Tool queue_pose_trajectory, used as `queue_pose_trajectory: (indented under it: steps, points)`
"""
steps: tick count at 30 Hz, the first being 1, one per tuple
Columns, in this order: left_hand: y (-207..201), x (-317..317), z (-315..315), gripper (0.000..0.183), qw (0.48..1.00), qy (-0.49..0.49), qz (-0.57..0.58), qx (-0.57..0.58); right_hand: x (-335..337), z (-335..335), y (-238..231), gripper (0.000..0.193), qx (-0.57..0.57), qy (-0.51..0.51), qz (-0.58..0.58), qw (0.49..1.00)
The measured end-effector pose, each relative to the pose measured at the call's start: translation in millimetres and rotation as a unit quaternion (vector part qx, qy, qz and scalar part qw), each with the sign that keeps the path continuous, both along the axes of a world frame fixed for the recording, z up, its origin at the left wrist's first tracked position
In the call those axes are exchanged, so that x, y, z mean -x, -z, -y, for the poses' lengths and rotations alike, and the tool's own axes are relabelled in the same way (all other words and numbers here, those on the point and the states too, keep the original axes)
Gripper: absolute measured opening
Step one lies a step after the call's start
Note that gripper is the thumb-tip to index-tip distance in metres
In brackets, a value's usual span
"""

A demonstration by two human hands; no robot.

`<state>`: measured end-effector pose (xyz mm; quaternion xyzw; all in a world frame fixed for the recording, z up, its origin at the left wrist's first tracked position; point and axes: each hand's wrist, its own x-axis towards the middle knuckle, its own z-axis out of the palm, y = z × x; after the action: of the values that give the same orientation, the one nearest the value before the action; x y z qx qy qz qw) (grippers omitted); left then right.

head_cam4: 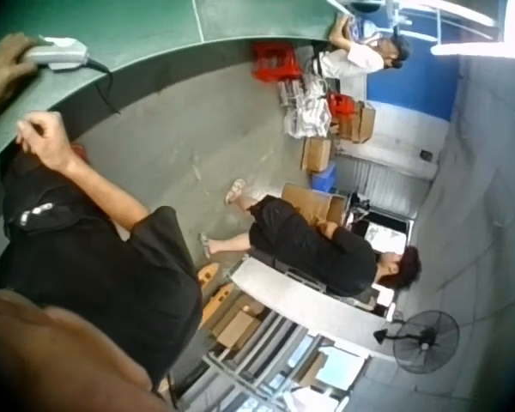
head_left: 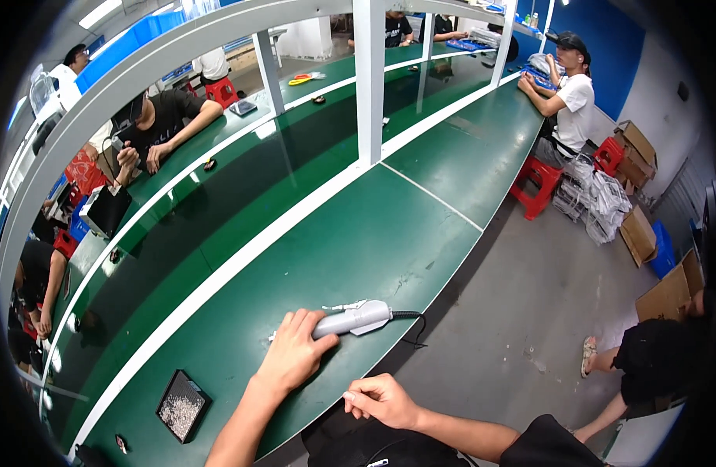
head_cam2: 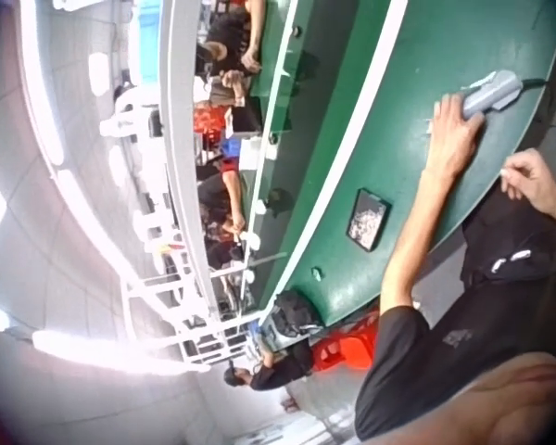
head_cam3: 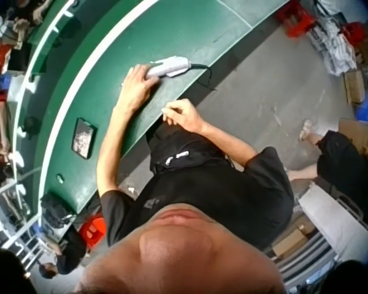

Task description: Assemble small electronic components using an electric screwdriver.

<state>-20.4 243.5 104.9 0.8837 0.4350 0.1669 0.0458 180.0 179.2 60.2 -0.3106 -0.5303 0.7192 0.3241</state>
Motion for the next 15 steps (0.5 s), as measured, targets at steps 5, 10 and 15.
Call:
queue_pose_trajectory:
  steps: [5, 10, 15]
  points:
    - [16.8, -12.9, 33.3, 0.023, 0.990, 0.005, 0.122, -0.068, -8.2, 10.0, 4.7, 0.021, 0.098, 0.057, -0.074, 0.991]
    - [-49.8, -42.5, 93.4, 0.018, 0.959, -0.020, 0.250, -0.128, 6.2, -4.0, -25.9, 0.078, -0.103, -0.011, -0.229, 0.968]
    - [-84.3, -44.8, 131.9, 0.049, 0.927, -0.017, 0.375, -0.022, 58.8, 2.1, -96.2, 0.051, -0.144, 0.013, -0.398, 0.906]
